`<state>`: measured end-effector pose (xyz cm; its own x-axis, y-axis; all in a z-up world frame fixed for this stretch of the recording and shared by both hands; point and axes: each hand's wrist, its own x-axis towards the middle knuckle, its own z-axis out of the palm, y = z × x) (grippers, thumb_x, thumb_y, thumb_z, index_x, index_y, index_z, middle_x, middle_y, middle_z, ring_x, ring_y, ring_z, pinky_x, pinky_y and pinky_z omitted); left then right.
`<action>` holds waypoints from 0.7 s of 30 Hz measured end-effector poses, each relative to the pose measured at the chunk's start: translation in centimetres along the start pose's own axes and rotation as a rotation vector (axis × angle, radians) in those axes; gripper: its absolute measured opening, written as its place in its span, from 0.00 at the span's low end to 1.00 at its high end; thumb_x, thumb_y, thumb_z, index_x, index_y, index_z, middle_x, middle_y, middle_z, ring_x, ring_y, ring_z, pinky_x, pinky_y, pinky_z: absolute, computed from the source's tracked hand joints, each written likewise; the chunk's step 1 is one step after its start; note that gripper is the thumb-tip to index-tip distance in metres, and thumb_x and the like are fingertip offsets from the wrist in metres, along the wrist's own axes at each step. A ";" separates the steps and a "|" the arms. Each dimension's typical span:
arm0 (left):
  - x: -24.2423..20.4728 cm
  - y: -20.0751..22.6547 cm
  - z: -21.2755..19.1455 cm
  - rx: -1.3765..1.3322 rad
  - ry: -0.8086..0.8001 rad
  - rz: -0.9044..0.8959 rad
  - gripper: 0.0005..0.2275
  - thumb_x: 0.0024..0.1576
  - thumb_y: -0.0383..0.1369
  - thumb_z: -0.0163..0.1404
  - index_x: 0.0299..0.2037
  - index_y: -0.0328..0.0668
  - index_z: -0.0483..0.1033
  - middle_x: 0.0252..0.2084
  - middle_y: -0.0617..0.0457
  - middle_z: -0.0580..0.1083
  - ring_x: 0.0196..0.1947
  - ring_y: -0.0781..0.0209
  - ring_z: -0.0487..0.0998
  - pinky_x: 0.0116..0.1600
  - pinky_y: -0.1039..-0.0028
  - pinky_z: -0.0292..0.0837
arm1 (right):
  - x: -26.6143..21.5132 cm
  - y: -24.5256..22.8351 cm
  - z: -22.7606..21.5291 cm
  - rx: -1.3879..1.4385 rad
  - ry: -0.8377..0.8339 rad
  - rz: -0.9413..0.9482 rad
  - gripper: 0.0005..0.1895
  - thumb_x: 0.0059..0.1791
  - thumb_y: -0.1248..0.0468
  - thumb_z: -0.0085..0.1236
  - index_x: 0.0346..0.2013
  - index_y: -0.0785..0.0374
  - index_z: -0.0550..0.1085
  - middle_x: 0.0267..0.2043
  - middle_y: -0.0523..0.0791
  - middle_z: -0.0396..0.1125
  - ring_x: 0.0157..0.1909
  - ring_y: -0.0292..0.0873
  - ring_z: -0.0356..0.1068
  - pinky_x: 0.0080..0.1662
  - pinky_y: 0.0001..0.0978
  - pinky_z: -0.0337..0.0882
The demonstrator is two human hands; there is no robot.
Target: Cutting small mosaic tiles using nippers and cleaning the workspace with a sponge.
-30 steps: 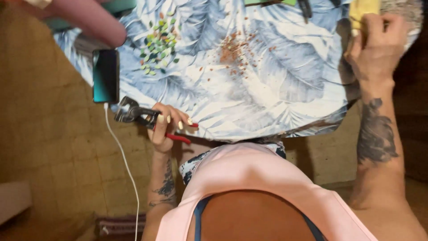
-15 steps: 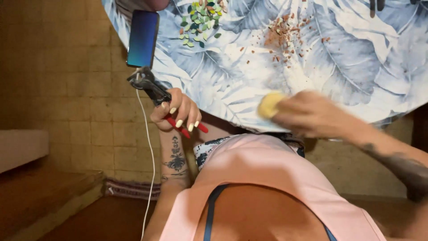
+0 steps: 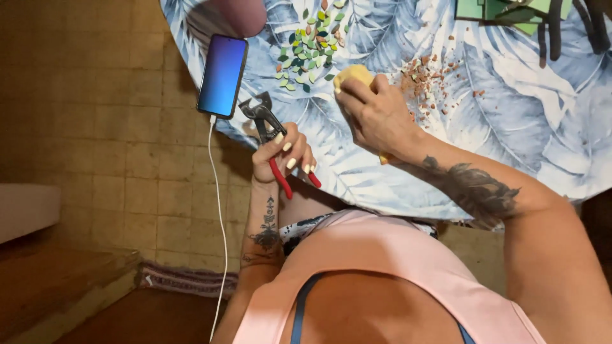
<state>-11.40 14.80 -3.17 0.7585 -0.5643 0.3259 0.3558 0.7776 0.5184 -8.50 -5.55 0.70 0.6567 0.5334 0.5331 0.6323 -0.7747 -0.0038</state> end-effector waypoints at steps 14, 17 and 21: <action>0.8 1.2 2.3 0.144 0.056 -0.205 0.09 0.54 0.34 0.37 0.24 0.41 0.58 0.17 0.52 0.61 0.23 0.51 0.70 0.34 0.70 0.67 | 3.0 4.2 3.3 -0.368 -0.572 0.620 0.25 0.37 0.58 0.49 0.46 0.63 0.61 0.47 0.48 0.50 0.37 0.52 0.56 0.33 0.40 0.67; 0.8 1.2 2.3 0.185 0.055 -0.207 0.09 0.54 0.34 0.38 0.25 0.39 0.60 0.19 0.51 0.63 0.24 0.51 0.71 0.33 0.70 0.67 | 3.3 5.0 1.1 -0.369 -0.823 0.775 0.26 0.40 0.50 0.45 0.46 0.63 0.61 0.46 0.49 0.50 0.39 0.50 0.54 0.36 0.37 0.67; 0.7 1.1 1.9 0.182 0.067 -0.226 0.08 0.54 0.35 0.39 0.26 0.39 0.60 0.19 0.51 0.63 0.24 0.51 0.70 0.35 0.70 0.67 | 2.9 7.8 0.2 -0.407 -0.320 0.403 0.31 0.27 0.55 0.60 0.40 0.64 0.64 0.40 0.47 0.56 0.33 0.49 0.56 0.25 0.36 0.64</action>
<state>-11.48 14.72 -0.91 0.7075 -0.6934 0.1365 0.4205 0.5684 0.7072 -1.58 -9.98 2.02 0.9392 0.2007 0.2786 0.1463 -0.9680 0.2039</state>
